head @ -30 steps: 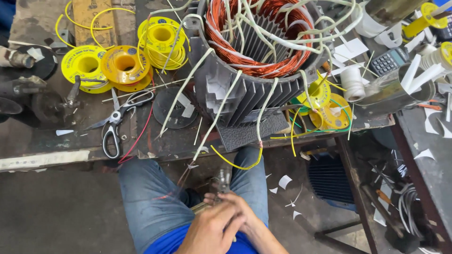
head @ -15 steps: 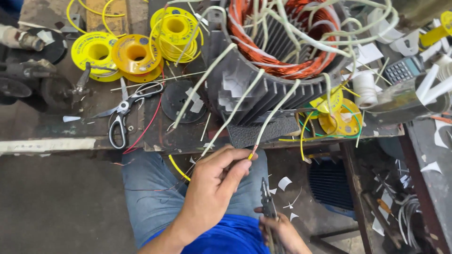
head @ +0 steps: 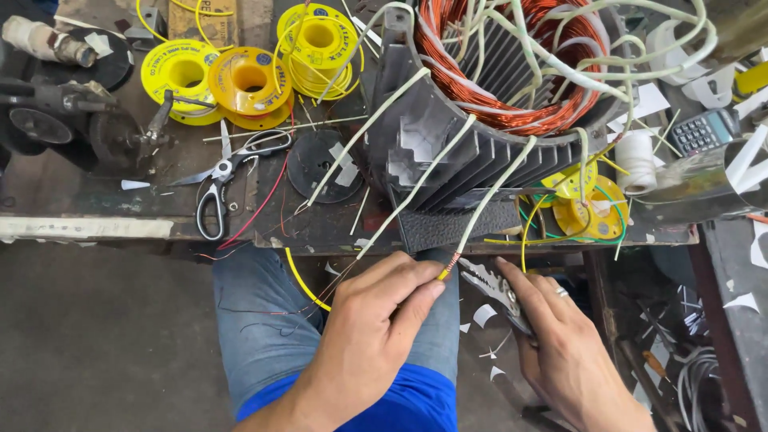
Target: Connecting and stripping wires for an electric motor stator assembly on a workbench
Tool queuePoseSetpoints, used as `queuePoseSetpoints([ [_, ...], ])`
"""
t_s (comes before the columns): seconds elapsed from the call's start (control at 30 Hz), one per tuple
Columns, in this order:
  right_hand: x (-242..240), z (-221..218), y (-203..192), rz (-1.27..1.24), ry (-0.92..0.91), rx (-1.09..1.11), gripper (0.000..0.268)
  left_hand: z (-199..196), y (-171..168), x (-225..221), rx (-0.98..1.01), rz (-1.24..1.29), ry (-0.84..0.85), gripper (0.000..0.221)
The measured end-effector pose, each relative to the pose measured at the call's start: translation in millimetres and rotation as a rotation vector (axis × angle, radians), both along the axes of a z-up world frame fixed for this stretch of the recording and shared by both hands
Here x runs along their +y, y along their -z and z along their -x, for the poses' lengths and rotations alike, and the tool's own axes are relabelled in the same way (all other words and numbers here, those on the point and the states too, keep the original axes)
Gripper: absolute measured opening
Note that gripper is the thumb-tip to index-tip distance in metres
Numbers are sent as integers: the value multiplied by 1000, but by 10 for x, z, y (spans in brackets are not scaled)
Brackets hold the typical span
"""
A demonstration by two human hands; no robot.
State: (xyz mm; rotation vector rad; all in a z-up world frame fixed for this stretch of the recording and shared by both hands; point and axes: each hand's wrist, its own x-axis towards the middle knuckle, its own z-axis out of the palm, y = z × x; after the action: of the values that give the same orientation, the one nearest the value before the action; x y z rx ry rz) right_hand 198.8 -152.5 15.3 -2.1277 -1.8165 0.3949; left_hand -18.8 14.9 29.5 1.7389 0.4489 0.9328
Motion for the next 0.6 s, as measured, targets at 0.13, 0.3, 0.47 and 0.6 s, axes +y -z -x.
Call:
queuePoseSetpoints([
  [0.13, -23, -98, 36, 0, -28, -105, 103, -8, 21, 4, 7, -15, -17, 15],
  [0.3, 30, -74, -21, 33, -106, -33, 97, -15, 35, 7, 8, -2, 0, 14],
  [0.47, 29, -140, 46, 38, -126, -103, 88, -15, 51, 24, 23, -8, -4, 14],
  [0.6, 70, -181, 37, 65, -172, -80, 99, -24, 66, 29, 39, -15, -12, 14],
])
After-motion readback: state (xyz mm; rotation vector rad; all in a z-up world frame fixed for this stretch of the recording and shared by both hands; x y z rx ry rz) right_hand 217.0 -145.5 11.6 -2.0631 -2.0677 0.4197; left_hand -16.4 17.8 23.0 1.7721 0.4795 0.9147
